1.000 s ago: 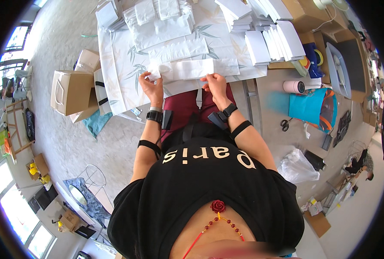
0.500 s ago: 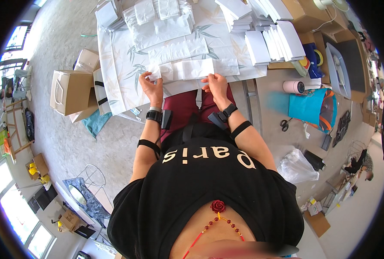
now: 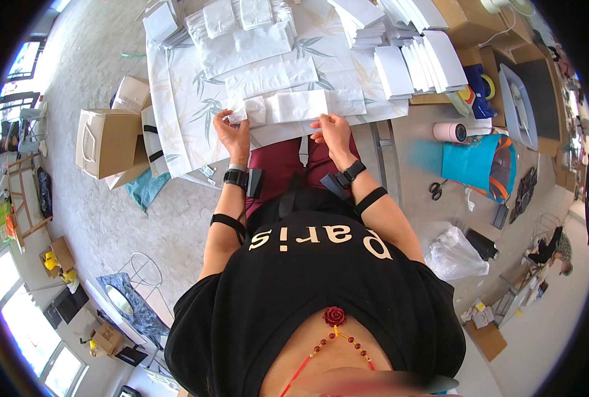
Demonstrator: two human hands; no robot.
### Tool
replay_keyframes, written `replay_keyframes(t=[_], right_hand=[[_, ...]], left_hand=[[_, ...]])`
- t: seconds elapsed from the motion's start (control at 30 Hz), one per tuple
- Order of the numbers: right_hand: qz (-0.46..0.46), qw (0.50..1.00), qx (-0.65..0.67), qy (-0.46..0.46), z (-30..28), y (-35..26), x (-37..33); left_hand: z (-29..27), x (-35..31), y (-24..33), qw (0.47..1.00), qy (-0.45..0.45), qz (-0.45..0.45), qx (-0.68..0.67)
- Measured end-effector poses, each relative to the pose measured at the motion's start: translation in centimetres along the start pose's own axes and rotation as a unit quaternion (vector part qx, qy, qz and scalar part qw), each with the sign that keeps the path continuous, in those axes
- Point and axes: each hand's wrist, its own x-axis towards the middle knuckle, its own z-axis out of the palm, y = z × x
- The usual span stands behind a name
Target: The person is folding thin white foam or fabric sheets and stacking them on a table.
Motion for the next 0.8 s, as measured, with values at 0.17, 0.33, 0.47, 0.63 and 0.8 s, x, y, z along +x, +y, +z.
replay_keyframes(t=[0.17, 0.33, 0.47, 0.63, 0.8], right_hand=[[-0.111, 0.984, -0.136, 0.016, -0.6, 0.7, -0.7], [-0.407, 0.871, -0.274, 0.01, 1.1, -1.1, -1.0], [-0.447, 0.822, -0.35, -0.031, 1.8, -2.3, 0.6], [-0.473, 0.762, -0.44, -0.043, 1.9, -1.5, 2.6], [-0.458, 0.751, -0.475, -0.042, 1.6, -0.4, 3.6]], left_hand=[[0.0, 0.2, -0.3, 1.0, -0.003, 0.002, -0.011], [0.0, 0.3, -0.1, 0.999, -0.003, 0.005, -0.034], [0.2, 0.5, 0.3, 1.0, -0.003, 0.009, -0.015], [0.2, 1.0, -0.7, 0.999, 0.002, 0.021, -0.026], [0.5, 0.4, 0.0, 1.0, 0.004, 0.013, 0.024]])
